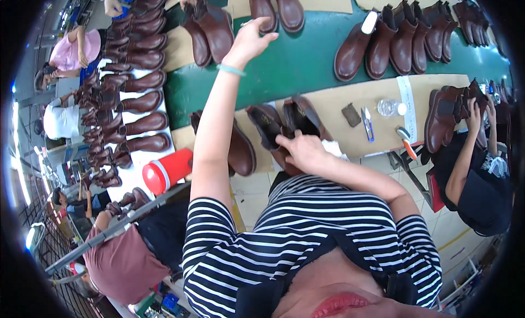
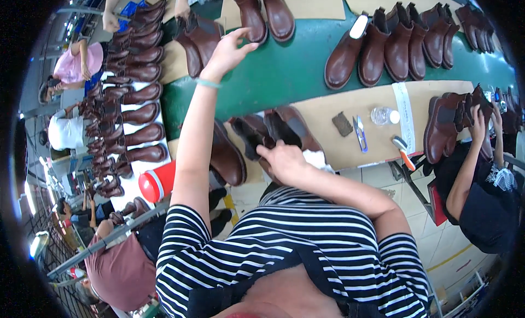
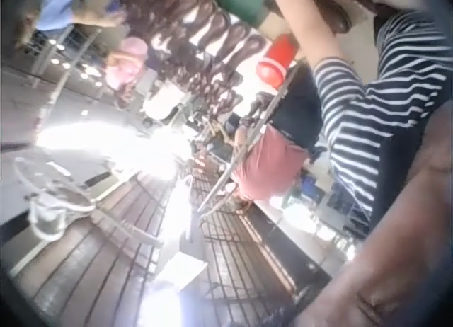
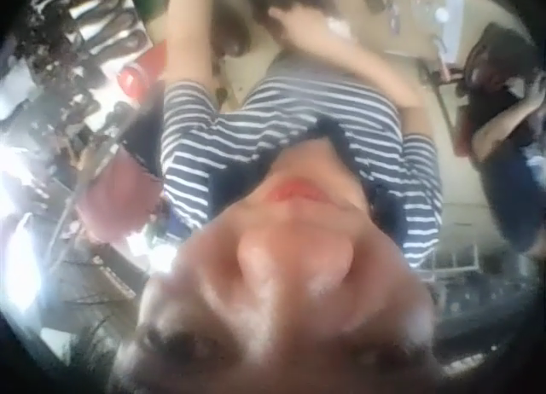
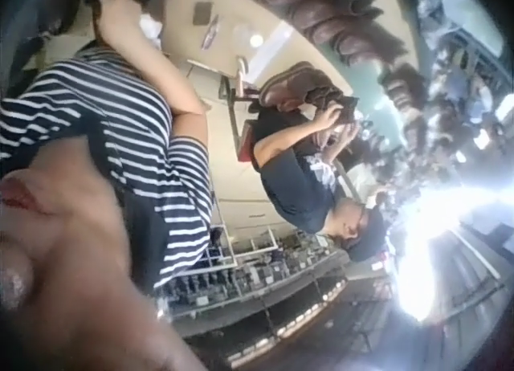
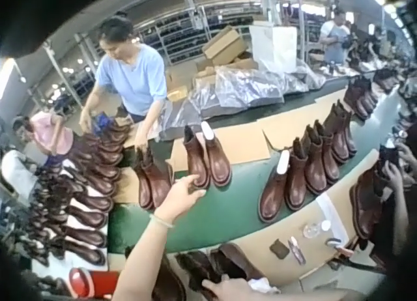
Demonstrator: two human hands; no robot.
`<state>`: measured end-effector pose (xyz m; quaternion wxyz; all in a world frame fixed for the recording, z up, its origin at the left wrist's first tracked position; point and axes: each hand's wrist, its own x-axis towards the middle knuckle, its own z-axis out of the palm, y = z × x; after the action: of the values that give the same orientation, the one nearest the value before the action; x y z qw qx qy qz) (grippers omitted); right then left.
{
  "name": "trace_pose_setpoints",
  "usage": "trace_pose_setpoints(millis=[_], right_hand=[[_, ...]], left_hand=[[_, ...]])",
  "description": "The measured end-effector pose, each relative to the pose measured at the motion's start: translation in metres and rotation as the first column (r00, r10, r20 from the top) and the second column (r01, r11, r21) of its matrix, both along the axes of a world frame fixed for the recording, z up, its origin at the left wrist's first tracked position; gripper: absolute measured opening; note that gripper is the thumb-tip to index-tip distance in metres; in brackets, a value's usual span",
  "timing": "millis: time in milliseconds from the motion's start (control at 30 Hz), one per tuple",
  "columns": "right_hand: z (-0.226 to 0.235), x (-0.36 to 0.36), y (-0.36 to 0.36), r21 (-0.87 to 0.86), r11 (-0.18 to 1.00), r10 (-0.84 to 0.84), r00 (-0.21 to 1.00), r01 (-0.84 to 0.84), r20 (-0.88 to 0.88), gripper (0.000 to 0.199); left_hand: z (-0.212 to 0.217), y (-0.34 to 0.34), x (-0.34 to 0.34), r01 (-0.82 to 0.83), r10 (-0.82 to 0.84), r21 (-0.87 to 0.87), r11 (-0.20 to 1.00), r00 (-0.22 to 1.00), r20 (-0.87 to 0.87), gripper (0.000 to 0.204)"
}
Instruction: The recorder is inspecting and cleaning brown Chelsea-style boots on a production line, using a cloth and small tools to check for defects and trim loose threads.
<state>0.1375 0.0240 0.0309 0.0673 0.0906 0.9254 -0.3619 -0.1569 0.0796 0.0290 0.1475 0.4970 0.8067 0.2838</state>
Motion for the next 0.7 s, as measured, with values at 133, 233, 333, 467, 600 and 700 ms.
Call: trace_pose_setpoints(millis=[133, 233, 333, 467, 600, 700], right_hand=[[0.001, -0.009, 0.0, 0.025, 1.0, 0.008, 0.998, -0.009, 0.061, 0.032], [-0.011, -0.016, 0.013, -0.107, 0.985, -0.123, 0.985, 0.136, 0.124, 0.032], [-0.007, -0.024, 0.017, -0.14, 0.966, -0.201, 0.972, 0.217, 0.123, 0.03], [-0.002, -0.037, 0.051, -0.201, 0.898, -0.382, 0.92, 0.392, 0.085, 0.029], [0.002, -0.074, 0.072, -0.2, 0.851, -0.491, 0.871, 0.485, 0.026, 0.029], [-0.009, -0.094, 0.099, -0.189, 0.79, -0.595, 0.804, 0.583, -0.007, 0.03]], left_hand=[[-0.031, 0.105, -0.056, -0.021, 0.007, -0.093, 0.995, 0.989, -0.149, 0.078], [-0.042, 0.169, -0.066, -0.166, 0.109, -0.215, 0.962, 0.961, -0.253, 0.091], [-0.065, 0.189, -0.107, -0.175, 0.104, -0.255, 0.951, 0.958, -0.267, 0.103], [-0.061, 0.215, -0.096, -0.249, 0.189, -0.247, 0.936, 0.951, -0.243, 0.109], [-0.073, 0.211, -0.134, -0.366, 0.33, -0.167, 0.915, 0.92, -0.209, 0.095], [-0.087, 0.219, -0.14, -0.355, 0.353, -0.037, 0.934, 0.934, -0.046, 0.076]])
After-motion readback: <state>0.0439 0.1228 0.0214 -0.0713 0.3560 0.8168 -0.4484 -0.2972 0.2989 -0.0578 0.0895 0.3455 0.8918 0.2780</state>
